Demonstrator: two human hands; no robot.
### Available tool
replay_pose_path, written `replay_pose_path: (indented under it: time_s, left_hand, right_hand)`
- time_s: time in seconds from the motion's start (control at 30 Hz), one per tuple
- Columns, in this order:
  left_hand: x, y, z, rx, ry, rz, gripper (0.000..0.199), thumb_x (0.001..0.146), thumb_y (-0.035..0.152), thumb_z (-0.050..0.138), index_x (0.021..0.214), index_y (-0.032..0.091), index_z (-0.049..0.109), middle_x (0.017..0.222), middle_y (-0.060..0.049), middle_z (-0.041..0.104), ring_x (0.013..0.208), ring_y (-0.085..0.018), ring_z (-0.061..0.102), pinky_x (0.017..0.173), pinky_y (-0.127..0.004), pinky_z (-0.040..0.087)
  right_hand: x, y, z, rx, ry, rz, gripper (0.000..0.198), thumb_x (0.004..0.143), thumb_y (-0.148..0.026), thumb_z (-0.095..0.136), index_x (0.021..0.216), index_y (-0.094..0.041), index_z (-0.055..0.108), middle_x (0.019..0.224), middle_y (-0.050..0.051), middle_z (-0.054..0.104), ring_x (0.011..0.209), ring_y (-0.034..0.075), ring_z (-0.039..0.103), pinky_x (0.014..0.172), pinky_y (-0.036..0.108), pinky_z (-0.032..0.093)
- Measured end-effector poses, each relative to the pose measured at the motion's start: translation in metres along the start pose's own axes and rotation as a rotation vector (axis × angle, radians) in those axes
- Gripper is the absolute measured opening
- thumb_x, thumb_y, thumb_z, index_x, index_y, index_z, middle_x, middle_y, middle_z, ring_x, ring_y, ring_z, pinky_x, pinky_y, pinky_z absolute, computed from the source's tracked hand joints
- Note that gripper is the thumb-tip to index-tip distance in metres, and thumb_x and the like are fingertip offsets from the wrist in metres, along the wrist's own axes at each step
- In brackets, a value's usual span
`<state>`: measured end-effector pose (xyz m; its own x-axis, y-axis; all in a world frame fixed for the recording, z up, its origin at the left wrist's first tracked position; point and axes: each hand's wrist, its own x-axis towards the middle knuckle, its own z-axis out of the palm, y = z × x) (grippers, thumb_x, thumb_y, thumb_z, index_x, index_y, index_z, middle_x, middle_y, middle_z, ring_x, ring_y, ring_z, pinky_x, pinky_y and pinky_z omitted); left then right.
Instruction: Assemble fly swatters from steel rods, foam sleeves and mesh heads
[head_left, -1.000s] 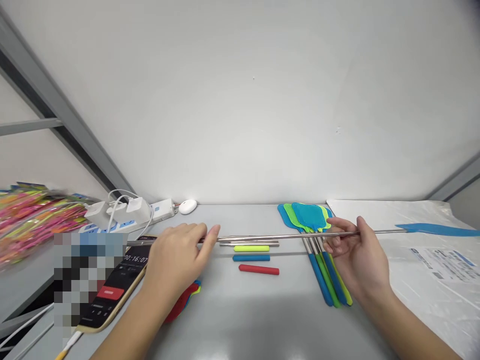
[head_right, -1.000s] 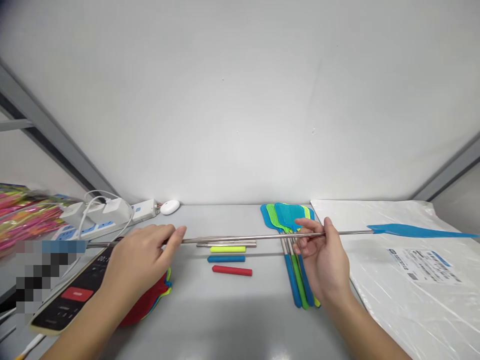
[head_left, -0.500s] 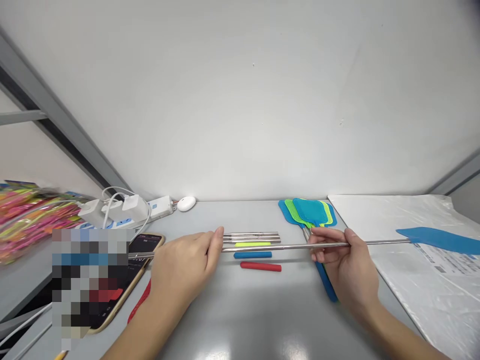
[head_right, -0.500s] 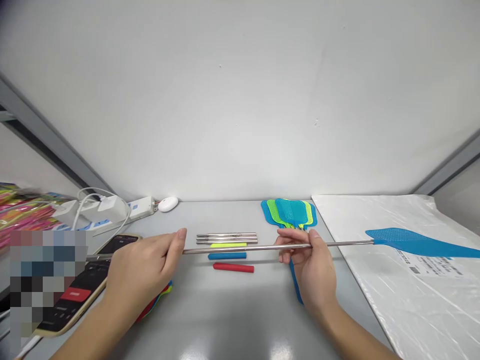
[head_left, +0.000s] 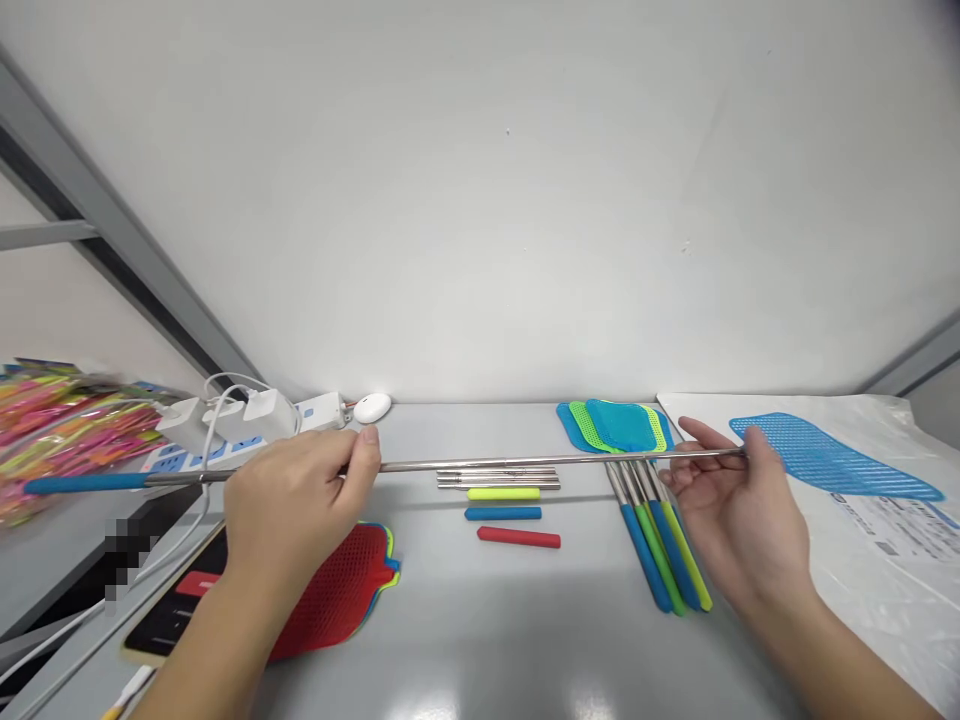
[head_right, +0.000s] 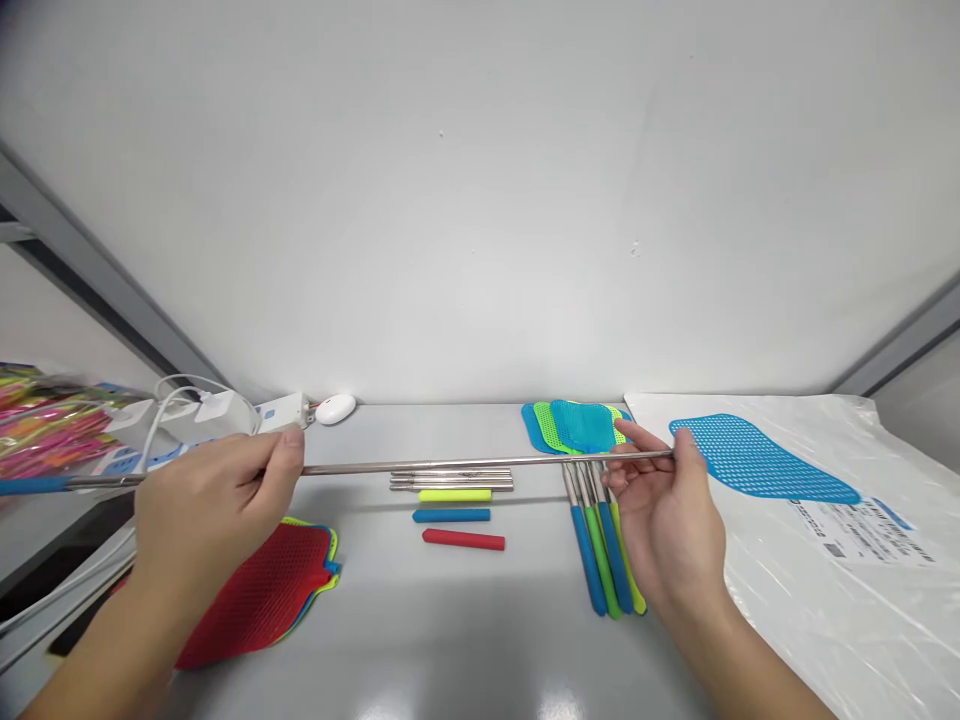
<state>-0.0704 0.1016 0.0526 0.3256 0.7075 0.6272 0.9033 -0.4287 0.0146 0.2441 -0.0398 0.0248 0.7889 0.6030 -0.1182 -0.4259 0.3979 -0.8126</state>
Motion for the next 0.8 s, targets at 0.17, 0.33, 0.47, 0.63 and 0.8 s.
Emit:
replay_pose_path:
  time_s: [0.17, 0.33, 0.47, 0.63, 0.8]
  left_hand:
    - [-0.012, 0.022, 0.005, 0.025, 0.018, 0.044, 0.045, 0.094, 0.033, 0.04, 0.052, 0.019, 0.042, 0.048, 0.0, 0.046, 0.05, -0.014, 0.041, 0.052, -0.029, 0.017]
    - [-0.02, 0.034, 0.009, 0.017, 0.025, 0.147, 0.045, 0.094, 0.034, 0.043, 0.051, 0.019, 0.045, 0.047, 0.001, 0.047, 0.052, -0.014, 0.046, 0.052, -0.029, 0.019]
    - [-0.013, 0.021, 0.013, 0.003, 0.023, 0.123, 0.045, 0.094, 0.033, 0.042, 0.052, 0.019, 0.043, 0.048, 0.001, 0.048, 0.051, -0.014, 0.045, 0.051, -0.029, 0.02]
    - [-0.009, 0.012, 0.015, 0.001, 0.038, 0.098, 0.046, 0.094, 0.033, 0.041, 0.051, 0.019, 0.043, 0.049, 0.0, 0.047, 0.052, -0.014, 0.045, 0.052, -0.029, 0.022]
    - [-0.016, 0.028, 0.013, 0.016, 0.029, 0.139, 0.046, 0.095, 0.033, 0.04, 0.052, 0.019, 0.046, 0.048, 0.0, 0.048, 0.053, -0.014, 0.046, 0.052, -0.029, 0.023]
  right_hand:
    - [-0.003, 0.02, -0.001, -0.05, -0.02, -0.041, 0.041, 0.093, -0.034, 0.04, 0.093, -0.013, 0.076, 0.084, 0.011, 0.069, 0.076, 0.016, 0.057, 0.061, 0.026, 0.045]
    - [-0.023, 0.041, -0.004, -0.118, -0.206, 0.068, 0.048, 0.094, -0.044, 0.039, 0.096, -0.015, 0.077, 0.093, 0.013, 0.071, 0.087, 0.021, 0.055, 0.063, 0.03, 0.043]
    - [-0.031, 0.043, -0.001, -0.156, -0.295, 0.106, 0.049, 0.094, -0.048, 0.039, 0.11, -0.017, 0.074, 0.097, 0.009, 0.07, 0.078, 0.018, 0.052, 0.07, 0.03, 0.043]
    - [-0.031, 0.028, 0.004, -0.068, -0.211, 0.112, 0.065, 0.089, -0.067, 0.037, 0.114, -0.018, 0.071, 0.078, 0.006, 0.064, 0.066, 0.017, 0.051, 0.067, 0.031, 0.046]
    - [-0.016, 0.021, 0.001, 0.007, -0.104, 0.037, 0.038, 0.093, -0.045, 0.048, 0.113, -0.019, 0.068, 0.086, 0.005, 0.066, 0.068, 0.015, 0.054, 0.062, 0.028, 0.046]
